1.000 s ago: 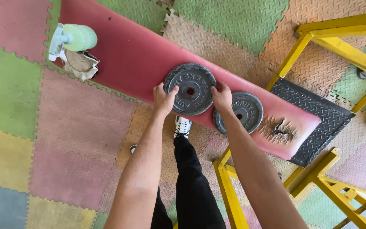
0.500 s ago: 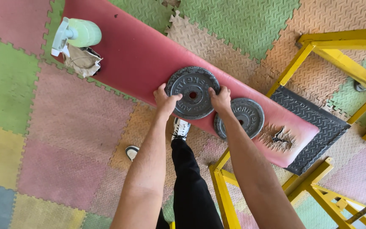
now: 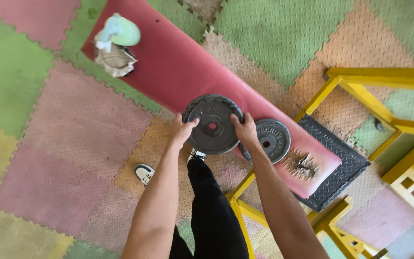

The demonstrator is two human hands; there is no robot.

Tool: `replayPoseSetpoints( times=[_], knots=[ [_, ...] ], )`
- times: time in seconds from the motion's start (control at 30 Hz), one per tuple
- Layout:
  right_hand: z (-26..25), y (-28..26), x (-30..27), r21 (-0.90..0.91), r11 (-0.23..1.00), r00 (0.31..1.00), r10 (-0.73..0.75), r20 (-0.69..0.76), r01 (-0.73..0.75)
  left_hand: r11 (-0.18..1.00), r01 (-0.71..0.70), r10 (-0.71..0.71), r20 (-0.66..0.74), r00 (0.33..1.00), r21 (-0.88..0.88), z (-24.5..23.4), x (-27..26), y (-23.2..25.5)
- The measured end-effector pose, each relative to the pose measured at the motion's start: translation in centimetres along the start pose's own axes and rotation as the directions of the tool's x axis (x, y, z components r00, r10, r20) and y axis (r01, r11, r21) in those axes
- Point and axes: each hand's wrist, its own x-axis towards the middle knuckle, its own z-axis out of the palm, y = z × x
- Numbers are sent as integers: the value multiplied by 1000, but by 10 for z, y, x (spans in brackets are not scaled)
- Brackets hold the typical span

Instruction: Cleaning weight plates with a spray bottle and cloth and then organizing them onto a weight rack.

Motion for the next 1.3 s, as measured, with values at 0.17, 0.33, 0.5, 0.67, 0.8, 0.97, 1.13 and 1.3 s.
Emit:
replayPoseSetpoints(
  times=[0.17, 0.33, 0.5, 0.67, 0.8, 0.97, 1.13, 1.3],
  knots=[
    [-5, -58, -42, -57, 994, 995, -91, 49, 94, 987, -66, 56, -73, 996, -149, -49, -66, 3],
    [-2, -131, -95, -104, 972, 973, -197, 117, 210, 952, -302, 299, -318, 900, 42, -102, -101, -42],
    [22, -198, -152, -95, 906, 888, -377, 262, 413, 970, -191, 112, -424, 899, -150, -200, -221, 40],
    [57, -267, -229, 34, 869, 792, -465, 396, 493, 875, -360, 115, -583, 804, -323, -272, -282, 30],
    [96, -301, -287, 77, 830, 704, -514, 490, 552, 781, -479, 99, -678, 728, -401, -319, -326, -2],
    [144, -345, -382, 49, 746, 590, -563, 579, 664, 742, -469, -49, -736, 675, -480, -379, -406, -33],
    [209, -356, -440, 29, 652, 462, -567, 682, 758, 704, -542, -118, -829, 547, -459, -411, -456, -96],
    [278, -362, -499, 105, 580, 313, -574, 756, 808, 705, -585, -207, -905, 372, -402, -444, -500, -157]
  ],
)
